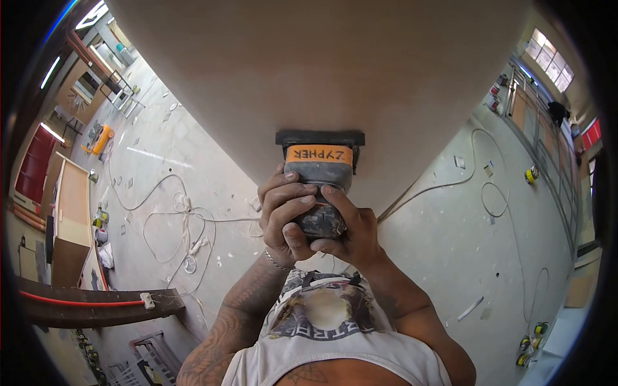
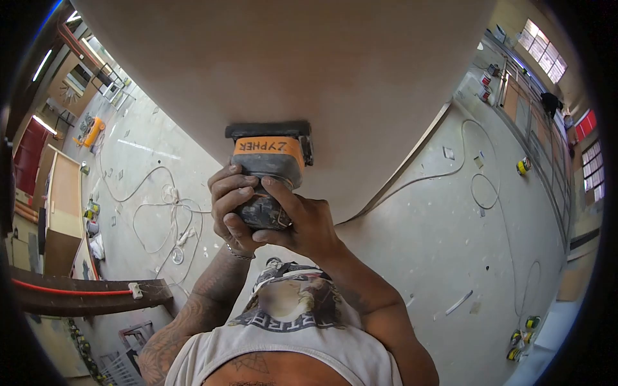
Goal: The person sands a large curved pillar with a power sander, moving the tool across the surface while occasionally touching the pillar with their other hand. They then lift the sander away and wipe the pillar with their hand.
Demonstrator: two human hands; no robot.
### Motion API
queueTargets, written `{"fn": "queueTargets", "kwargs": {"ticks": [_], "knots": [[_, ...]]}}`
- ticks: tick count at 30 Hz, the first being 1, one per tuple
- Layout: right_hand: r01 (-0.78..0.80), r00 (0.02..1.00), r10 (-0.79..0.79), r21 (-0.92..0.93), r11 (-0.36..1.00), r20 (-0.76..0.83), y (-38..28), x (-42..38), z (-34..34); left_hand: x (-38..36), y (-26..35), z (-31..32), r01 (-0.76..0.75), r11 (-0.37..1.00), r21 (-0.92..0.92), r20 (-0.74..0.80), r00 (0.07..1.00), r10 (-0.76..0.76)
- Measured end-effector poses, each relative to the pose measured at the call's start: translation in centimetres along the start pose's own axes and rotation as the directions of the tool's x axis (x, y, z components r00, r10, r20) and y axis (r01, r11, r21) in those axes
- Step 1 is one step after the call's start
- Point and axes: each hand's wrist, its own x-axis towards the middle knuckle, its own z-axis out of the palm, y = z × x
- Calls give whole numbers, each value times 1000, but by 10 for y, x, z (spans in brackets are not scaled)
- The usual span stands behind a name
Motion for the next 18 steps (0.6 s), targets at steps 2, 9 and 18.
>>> {"fn": "queueTargets", "kwargs": {"ticks": [2, 9, 18], "knots": [[3, 1000, -3, 7, 1000, 9, 6, -7, 1, -9, -4, 0, 5, 1000, 8, 22, 1000, -5], [-25, 999, 23, 38, 999, 39, 24, -35, 7, -39, -10, 6, 48, 999, 10, 33, 998, -48], [-4, 1000, 2, 51, 999, 30, 64, -86, 20, -90, -22, 19, 44, 999, -8, 11, 999, -44]]}}
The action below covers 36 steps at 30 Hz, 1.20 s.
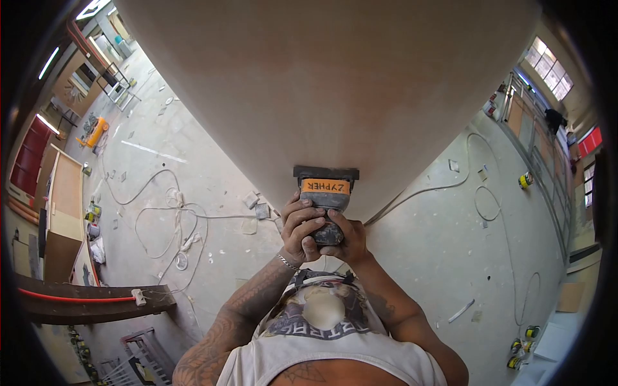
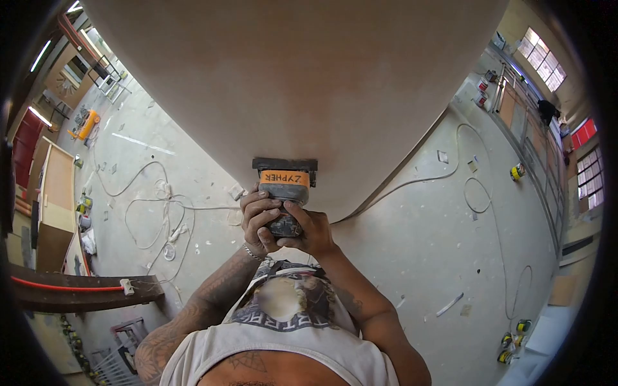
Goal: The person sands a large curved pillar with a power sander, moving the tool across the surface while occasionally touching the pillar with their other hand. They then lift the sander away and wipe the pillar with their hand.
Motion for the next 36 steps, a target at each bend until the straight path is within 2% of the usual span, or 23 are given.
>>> {"fn": "queueTargets", "kwargs": {"ticks": [4, 7, 11, 15, 20, 23, 28, 31, 36], "knots": [[57, 997, -62, -104, 993, -50, -15, 25, -7, 30, 9, -3, -29, 999, -41, -27, 999, 28], [30, 999, -31, -41, 999, -15, -53, 69, -25, 74, 22, -10, -78, 996, -51, -33, 997, 76], [55, 998, -59, -107, 993, -29, -90, 123, -46, 133, 40, -15, -122, 990, -69, -62, 991, 118], [83, 990, -85, -25, 996, -114, -108, 155, -50, 174, 54, -16, -140, 987, -82, -84, 988, 133], [9, 998, -13, -46, 999, -68, -102, 135, -42, 145, 43, -16, -130, 990, -55, -104, 987, 123], [68, 995, -70, -28, 997, -69, -88, 124, -36, 130, 35, -13, -125, 990, -69, -114, 987, 117], [113, 987, -120, -69, 991, -108, -109, 158, -44, 170, 47, -22, -146, 986, -84, -101, 985, 138], [79, 990, -81, -24, 997, -116, -110, 162, -41, 177, 46, -21, -152, 983, -99, -117, 983, 140], [19, 996, -24, -53, 998, -88, -93, 128, -26, 136, 29, -24, -109, 990, -86, -80, 992, 102]]}}
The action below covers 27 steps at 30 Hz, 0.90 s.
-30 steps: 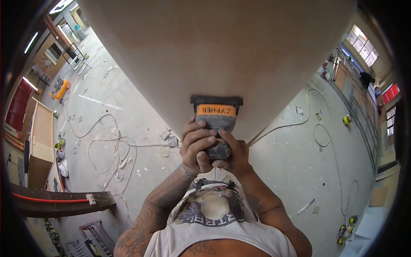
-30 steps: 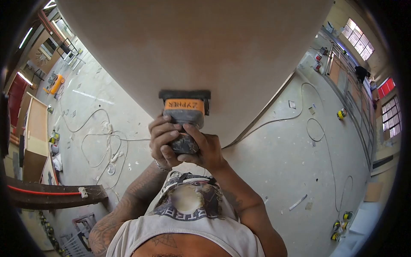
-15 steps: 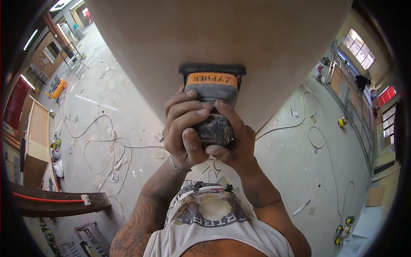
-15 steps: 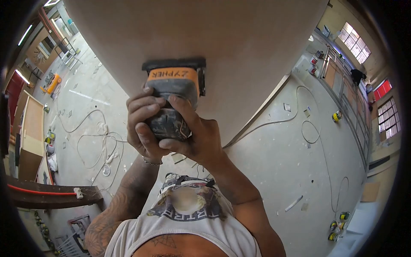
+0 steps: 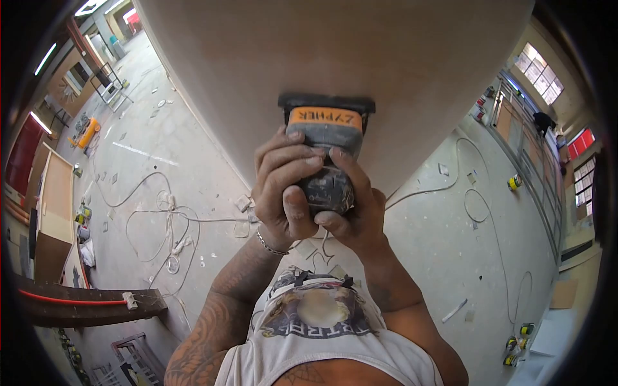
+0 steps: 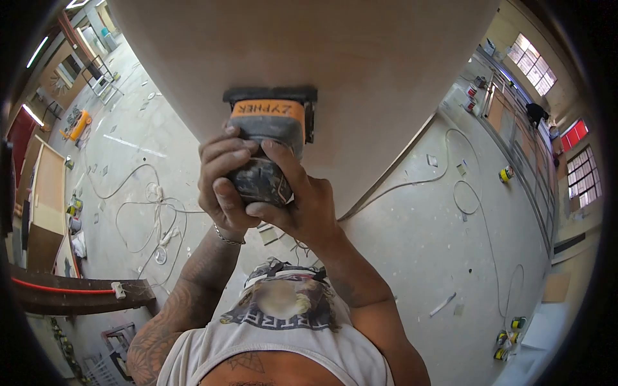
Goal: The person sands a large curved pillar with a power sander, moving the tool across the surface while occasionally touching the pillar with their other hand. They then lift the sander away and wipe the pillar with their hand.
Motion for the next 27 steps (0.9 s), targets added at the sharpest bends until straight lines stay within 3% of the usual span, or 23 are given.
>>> {"fn": "queueTargets", "kwargs": {"ticks": [12, 15, 20, 24, 27], "knots": [[-330, 941, 331, -23, 944, 66, 32, -109, 29, -111, -25, -4, 58, 998, -12, 38, 998, -58], [-407, 907, 390, 99, 908, 158, 38, -135, 33, -139, -33, -3, 60, 998, -14, 70, 996, -59], [-549, 833, 545, 266, 792, 96, 49, -168, 40, -171, -39, 4, 91, 995, -28, 193, 978, -84], [-459, 868, 496, 396, 795, 10, 45, -157, 37, -137, -32, 9, 49, 995, -82, 172, 985, -35], [-469, 856, 508, 265, 842, -101, 4, -100, 23, -71, -16, 13, 10, 990, -137, 152, 988, 11]]}}
